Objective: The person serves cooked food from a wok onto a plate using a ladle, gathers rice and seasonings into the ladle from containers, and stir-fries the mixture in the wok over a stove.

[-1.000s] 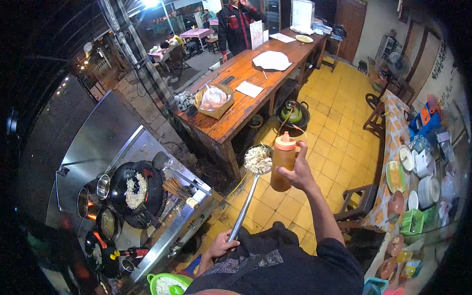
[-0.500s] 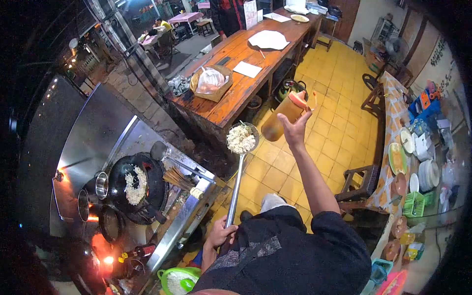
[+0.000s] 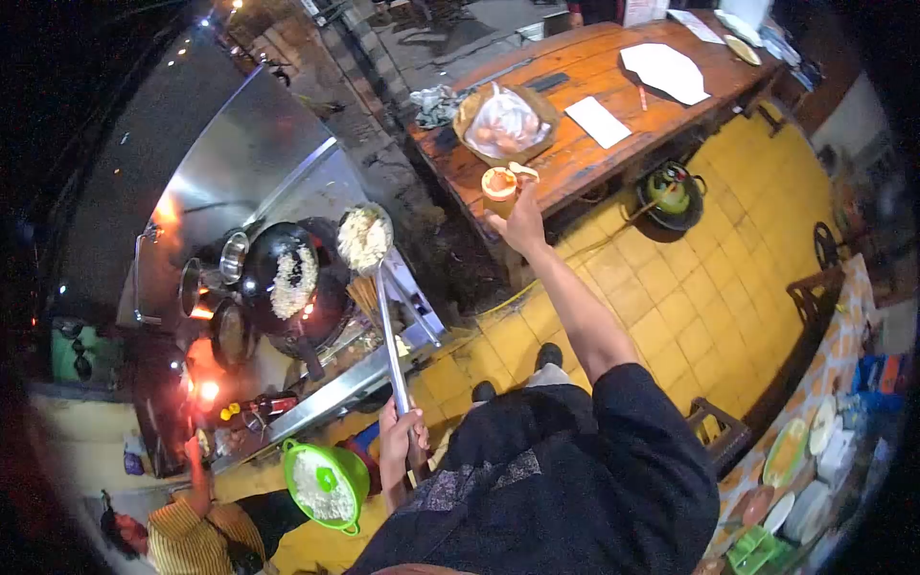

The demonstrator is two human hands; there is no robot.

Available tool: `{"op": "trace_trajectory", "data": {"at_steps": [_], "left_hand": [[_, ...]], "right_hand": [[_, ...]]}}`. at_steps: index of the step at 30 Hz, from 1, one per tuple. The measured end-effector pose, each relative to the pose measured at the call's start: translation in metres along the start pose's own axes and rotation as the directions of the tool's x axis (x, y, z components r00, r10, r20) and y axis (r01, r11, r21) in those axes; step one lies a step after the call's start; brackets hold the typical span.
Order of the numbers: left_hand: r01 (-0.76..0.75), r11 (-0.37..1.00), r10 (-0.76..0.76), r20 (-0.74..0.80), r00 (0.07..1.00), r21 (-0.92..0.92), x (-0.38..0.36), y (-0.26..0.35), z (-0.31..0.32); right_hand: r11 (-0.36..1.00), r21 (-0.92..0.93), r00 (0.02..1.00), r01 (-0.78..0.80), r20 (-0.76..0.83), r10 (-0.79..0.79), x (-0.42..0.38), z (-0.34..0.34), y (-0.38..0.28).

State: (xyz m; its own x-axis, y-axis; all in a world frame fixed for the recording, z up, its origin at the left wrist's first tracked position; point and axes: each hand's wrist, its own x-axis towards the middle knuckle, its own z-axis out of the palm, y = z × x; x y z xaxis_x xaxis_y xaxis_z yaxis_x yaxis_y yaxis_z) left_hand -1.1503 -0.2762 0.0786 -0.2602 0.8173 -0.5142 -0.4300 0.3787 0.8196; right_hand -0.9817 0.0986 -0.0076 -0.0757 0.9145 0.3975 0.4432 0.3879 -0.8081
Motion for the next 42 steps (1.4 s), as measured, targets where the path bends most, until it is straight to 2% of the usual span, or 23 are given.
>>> {"op": "trace_trajectory", "data": {"at_steps": [2,5,6,7,8,9,13,14,17,19,21,23,24,25,27,28,31,32,36,39,42], "left_hand": [[-0.029,0.999,0.027,-0.096,0.995,-0.019,-0.007,0.006,0.011],[-0.073,0.993,0.057,-0.170,0.984,-0.092,-0.009,-0.004,0.015],[-0.076,0.989,0.052,-0.185,0.981,-0.123,-0.009,-0.003,0.018],[-0.081,0.985,0.051,-0.193,0.980,-0.153,-0.008,-0.002,0.019],[-0.048,0.981,0.016,-0.165,0.986,-0.188,-0.005,0.000,0.019],[-0.084,0.983,0.060,-0.146,0.987,-0.164,0.002,-0.005,0.013],[-0.087,0.980,0.060,-0.152,0.987,-0.180,0.020,0.008,0.005],[-0.097,0.978,0.069,-0.154,0.986,-0.184,0.026,0.013,0.009],[-0.113,0.981,0.086,-0.169,0.982,-0.157,0.041,0.029,0.013],[-0.121,0.982,0.094,-0.188,0.978,-0.141,0.049,0.037,0.022],[-0.133,0.984,0.109,-0.189,0.976,-0.119,0.061,0.052,0.040],[-0.153,0.976,0.120,-0.210,0.970,-0.153,0.075,0.054,0.057],[-0.169,0.974,0.134,-0.214,0.968,-0.152,0.084,0.056,0.066],[-0.187,0.971,0.152,-0.217,0.964,-0.151,0.095,0.057,0.076],[-0.197,0.960,0.148,-0.235,0.961,-0.199,0.112,0.058,0.102],[-0.196,0.955,0.138,-0.251,0.958,-0.222,0.119,0.060,0.115],[-0.179,0.958,0.124,-0.238,0.963,-0.225,0.140,0.067,0.140],[-0.195,0.954,0.135,-0.253,0.958,-0.229,0.147,0.067,0.150],[-0.223,0.934,0.133,-0.305,0.943,-0.280,0.165,0.075,0.183],[-0.286,0.910,0.194,-0.302,0.933,-0.300,0.172,0.067,0.193],[-0.303,0.880,0.204,-0.285,0.936,-0.366,0.182,0.067,0.198]], "right_hand": [[0.999,0.025,0.996,-0.047,0.078,0.045,0.020,0.015,0.008],[0.992,-0.091,0.996,0.089,0.018,-0.088,0.031,0.036,0.034],[0.997,-0.020,0.988,-0.069,0.134,0.071,0.034,0.017,0.007],[0.997,0.047,0.995,0.066,0.071,-0.069,0.035,0.019,0.012],[0.986,0.018,0.985,0.166,0.041,-0.167,0.036,0.017,0.018],[0.965,-0.014,0.965,0.261,0.018,-0.261,0.034,0.011,0.014],[0.938,-0.151,0.947,0.311,-0.036,-0.320,0.010,-0.019,-0.011],[0.932,-0.144,0.936,0.334,-0.063,-0.345,0.001,-0.025,-0.002],[0.882,-0.350,0.930,0.316,-0.073,-0.361,0.015,-0.062,0.041],[0.867,-0.483,0.982,0.119,-0.071,-0.174,0.048,-0.079,0.098],[0.807,-0.581,0.993,-0.106,-0.099,0.059,0.090,-0.095,0.140],[0.663,-0.708,0.970,-0.241,-0.167,0.175,0.129,-0.101,0.176],[0.630,-0.744,0.974,-0.221,-0.139,0.177,0.145,-0.103,0.194],[0.633,-0.716,0.949,-0.295,-0.142,0.282,0.158,-0.103,0.211],[0.562,-0.775,0.949,-0.290,-0.157,0.273,0.177,-0.103,0.233],[0.553,-0.793,0.964,-0.258,-0.171,0.204,0.186,-0.108,0.236],[0.682,-0.723,0.990,-0.109,-0.021,0.136,0.219,-0.125,0.277],[0.743,-0.669,1.000,-0.019,-0.028,0.000,0.230,-0.130,0.294],[0.701,-0.676,0.968,-0.226,-0.234,0.086,0.292,-0.135,0.342],[0.808,-0.525,0.961,-0.268,-0.198,0.191,0.315,-0.120,0.312],[0.790,-0.613,1.000,-0.002,0.002,0.004,0.293,-0.089,0.271]]}}
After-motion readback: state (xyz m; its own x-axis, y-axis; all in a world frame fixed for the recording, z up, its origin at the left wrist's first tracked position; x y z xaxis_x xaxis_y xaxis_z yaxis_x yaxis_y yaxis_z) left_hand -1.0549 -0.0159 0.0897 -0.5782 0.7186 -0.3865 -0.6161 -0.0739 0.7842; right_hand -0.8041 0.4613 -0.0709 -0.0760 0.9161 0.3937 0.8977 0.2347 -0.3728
